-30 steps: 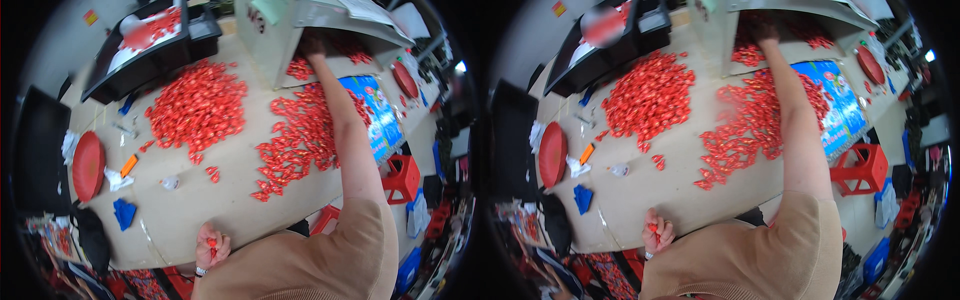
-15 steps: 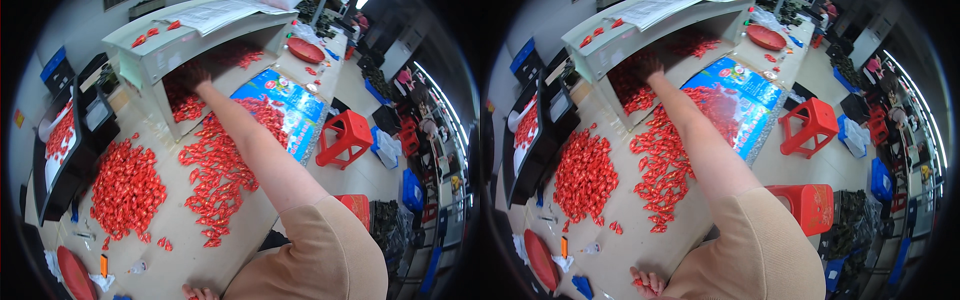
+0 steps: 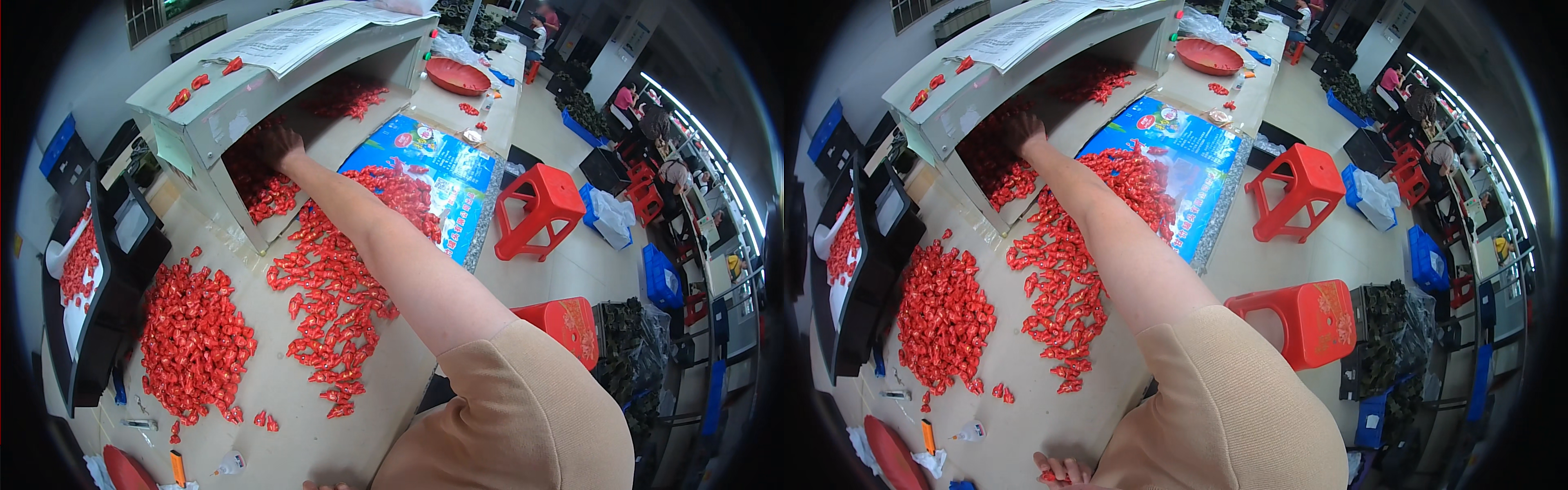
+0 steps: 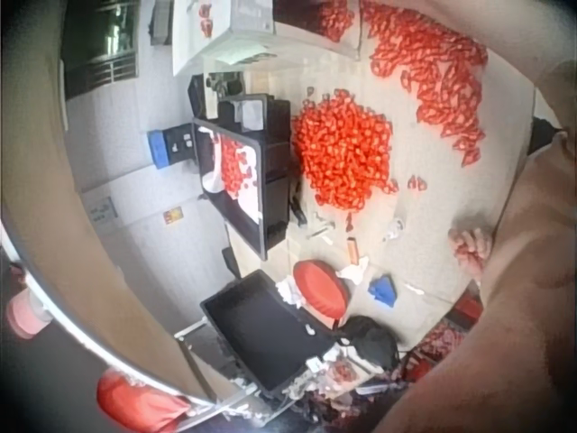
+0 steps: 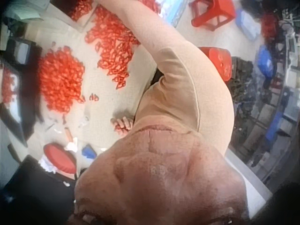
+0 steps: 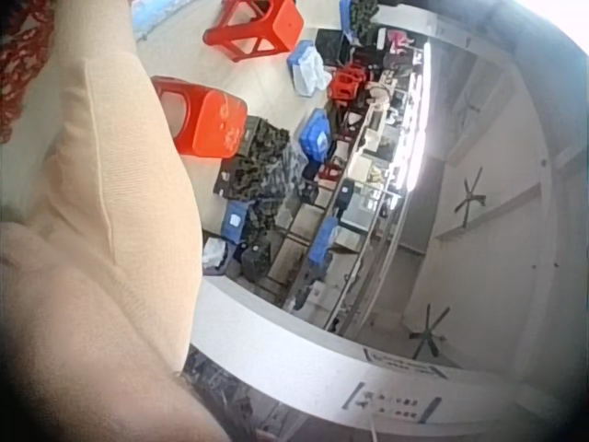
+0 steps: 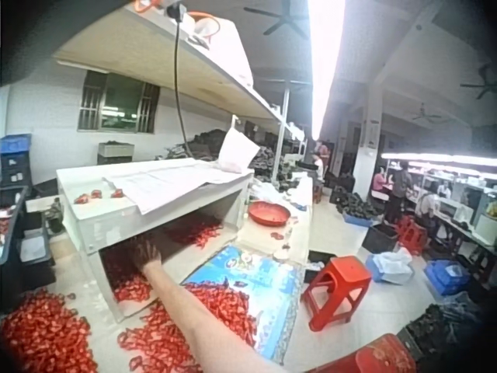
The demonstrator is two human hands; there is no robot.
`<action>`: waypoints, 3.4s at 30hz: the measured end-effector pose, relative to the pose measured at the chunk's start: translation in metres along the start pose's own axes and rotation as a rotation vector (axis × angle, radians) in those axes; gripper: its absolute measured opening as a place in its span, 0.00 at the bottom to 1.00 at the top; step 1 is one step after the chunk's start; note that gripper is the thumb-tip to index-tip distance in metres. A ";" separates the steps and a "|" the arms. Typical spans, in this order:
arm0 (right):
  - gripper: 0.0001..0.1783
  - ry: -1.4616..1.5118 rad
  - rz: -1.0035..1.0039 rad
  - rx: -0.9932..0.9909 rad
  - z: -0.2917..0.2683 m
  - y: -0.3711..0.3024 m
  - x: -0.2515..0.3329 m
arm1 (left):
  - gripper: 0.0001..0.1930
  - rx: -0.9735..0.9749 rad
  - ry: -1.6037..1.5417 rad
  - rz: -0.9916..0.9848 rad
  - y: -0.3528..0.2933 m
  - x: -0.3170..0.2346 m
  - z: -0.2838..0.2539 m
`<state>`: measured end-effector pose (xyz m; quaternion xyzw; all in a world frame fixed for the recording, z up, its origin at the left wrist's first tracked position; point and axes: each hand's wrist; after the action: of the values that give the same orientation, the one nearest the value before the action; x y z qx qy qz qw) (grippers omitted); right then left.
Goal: The recorder is gluing small red plastic components together using a precision applicator bottle.
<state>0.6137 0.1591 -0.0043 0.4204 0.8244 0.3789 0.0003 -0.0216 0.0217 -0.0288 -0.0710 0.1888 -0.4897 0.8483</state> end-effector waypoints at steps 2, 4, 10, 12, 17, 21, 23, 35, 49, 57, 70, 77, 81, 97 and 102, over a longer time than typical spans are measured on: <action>0.17 0.014 -0.002 -0.023 0.001 -0.002 0.003 | 0.09 -0.026 -0.019 0.002 -0.001 0.000 0.003; 0.17 0.000 -0.009 -0.001 0.001 -0.003 0.004 | 0.08 -0.047 0.028 0.008 0.000 -0.002 0.009; 0.19 0.015 0.000 -0.076 0.023 0.006 -0.001 | 0.12 -0.059 0.154 0.022 0.001 -0.009 0.004; 0.24 -0.227 -0.167 0.028 0.023 0.027 -0.032 | 0.11 -0.003 0.073 0.048 0.011 -0.003 -0.008; 0.18 0.048 -0.301 -0.292 0.001 0.026 -0.047 | 0.13 0.011 -0.004 0.081 0.010 -0.001 -0.002; 0.17 0.385 0.668 -0.050 -0.011 0.023 -0.072 | 0.14 -0.068 0.018 -0.013 0.007 0.000 0.003; 0.05 0.883 0.653 0.122 -0.054 -0.039 -0.003 | 0.14 -0.124 0.028 0.067 -0.007 0.001 -0.005; 0.10 1.389 0.659 0.728 -0.247 -0.243 0.112 | 0.12 0.029 0.036 0.086 0.009 0.002 0.003; 0.06 0.756 -0.610 0.144 -0.225 -0.383 0.222 | 0.10 0.059 -0.131 0.170 -0.011 0.004 -0.001; 0.07 0.624 -0.584 0.181 -0.229 -0.384 0.223 | 0.11 -0.040 -0.019 0.224 -0.003 0.007 0.005; 0.16 0.933 -0.492 0.268 -0.230 -0.376 0.206 | 0.11 0.057 -0.046 0.241 -0.001 0.007 -0.004; 0.14 1.232 -0.085 0.497 -0.232 -0.369 0.190 | 0.10 0.039 -0.059 0.249 -0.001 0.007 -0.004; 0.13 1.444 0.311 0.631 -0.238 -0.361 0.186 | 0.11 0.029 -0.058 0.253 0.000 0.008 -0.005; 0.21 0.844 -0.233 0.309 -0.210 -0.317 0.131 | 0.11 0.000 -0.053 0.268 -0.004 0.011 -0.001; 0.20 0.771 -0.265 0.244 -0.200 -0.302 0.111 | 0.11 0.005 -0.053 0.262 0.002 0.011 0.000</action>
<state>0.2694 0.0028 -0.0152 0.1353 0.8499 0.4046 -0.3092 -0.0149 0.0131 -0.0318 -0.0565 0.1730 -0.3732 0.9097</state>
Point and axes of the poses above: each hand's wrist, its own y-axis towards the middle knuckle, its own z-axis out of the palm, x = y × z, and after that the axes turned 15 degrees about -x, right-handed
